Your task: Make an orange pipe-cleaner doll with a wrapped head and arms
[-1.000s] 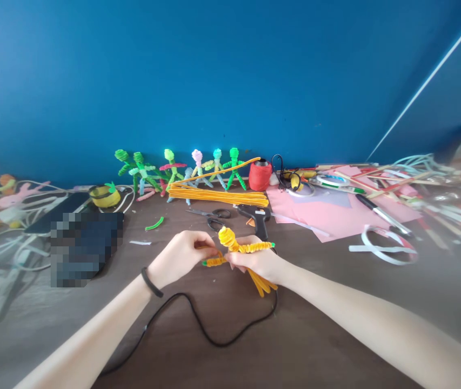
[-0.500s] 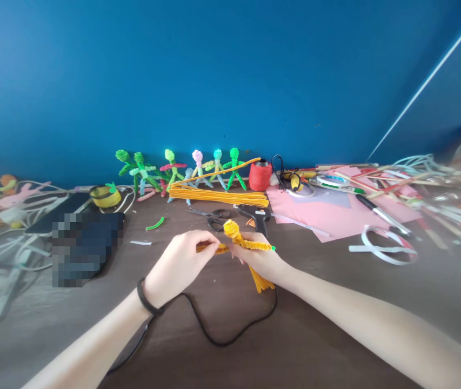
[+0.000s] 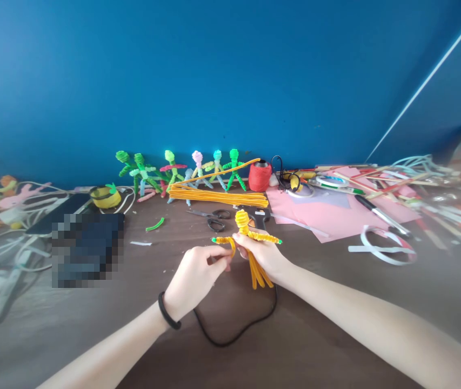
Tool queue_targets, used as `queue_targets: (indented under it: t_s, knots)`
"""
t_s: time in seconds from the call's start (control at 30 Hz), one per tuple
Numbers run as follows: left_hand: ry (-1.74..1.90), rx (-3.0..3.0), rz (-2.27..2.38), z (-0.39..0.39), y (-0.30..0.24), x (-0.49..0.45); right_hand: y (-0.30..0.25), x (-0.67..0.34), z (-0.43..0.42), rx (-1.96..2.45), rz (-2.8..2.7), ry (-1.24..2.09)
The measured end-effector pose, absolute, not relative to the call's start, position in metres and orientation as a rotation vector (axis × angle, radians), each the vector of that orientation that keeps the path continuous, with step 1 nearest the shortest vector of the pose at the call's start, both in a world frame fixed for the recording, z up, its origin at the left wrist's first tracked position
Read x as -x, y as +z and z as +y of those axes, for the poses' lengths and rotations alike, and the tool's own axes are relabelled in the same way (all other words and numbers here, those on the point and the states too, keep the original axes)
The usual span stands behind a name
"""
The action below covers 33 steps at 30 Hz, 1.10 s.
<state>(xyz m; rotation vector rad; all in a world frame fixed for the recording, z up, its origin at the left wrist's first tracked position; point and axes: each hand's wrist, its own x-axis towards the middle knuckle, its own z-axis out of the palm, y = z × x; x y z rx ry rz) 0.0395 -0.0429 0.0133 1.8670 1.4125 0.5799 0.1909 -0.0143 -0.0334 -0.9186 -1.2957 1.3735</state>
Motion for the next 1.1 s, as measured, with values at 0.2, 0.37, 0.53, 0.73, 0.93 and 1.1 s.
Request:
queue_targets:
  t_s: [0.2,0.37,0.53,0.73,0.93,1.1]
  knots:
    - [0.515,-1.68,1.346,-0.028,0.003,-0.034,-0.03,-0.19,-0.016,0.856,-1.191,1.564]
    - [0.436,-1.527,1.344,-0.021,0.008,-0.032,-0.027,-0.19,-0.018,0.726,-1.205,1.699]
    - [0.46,-1.638,1.324,-0.013,0.015,-0.025,-0.028,-0.193,-0.018,0.678,-1.357,1.701]
    - [0.57,-1.744,1.393,-0.009,0.016,-0.017,-0.025,-0.194,-0.019,0.817,-1.602,1.54]
    - [0.577,-1.752,1.432,-0.02,0.034,-0.024,-0.025,-0.191,-0.021,1.04,-1.623,1.407]
    - [0.568,-1.808,1.402,-0.03,0.043,-0.026,-0.026,-0.191,-0.019,1.056,-1.555,1.317]
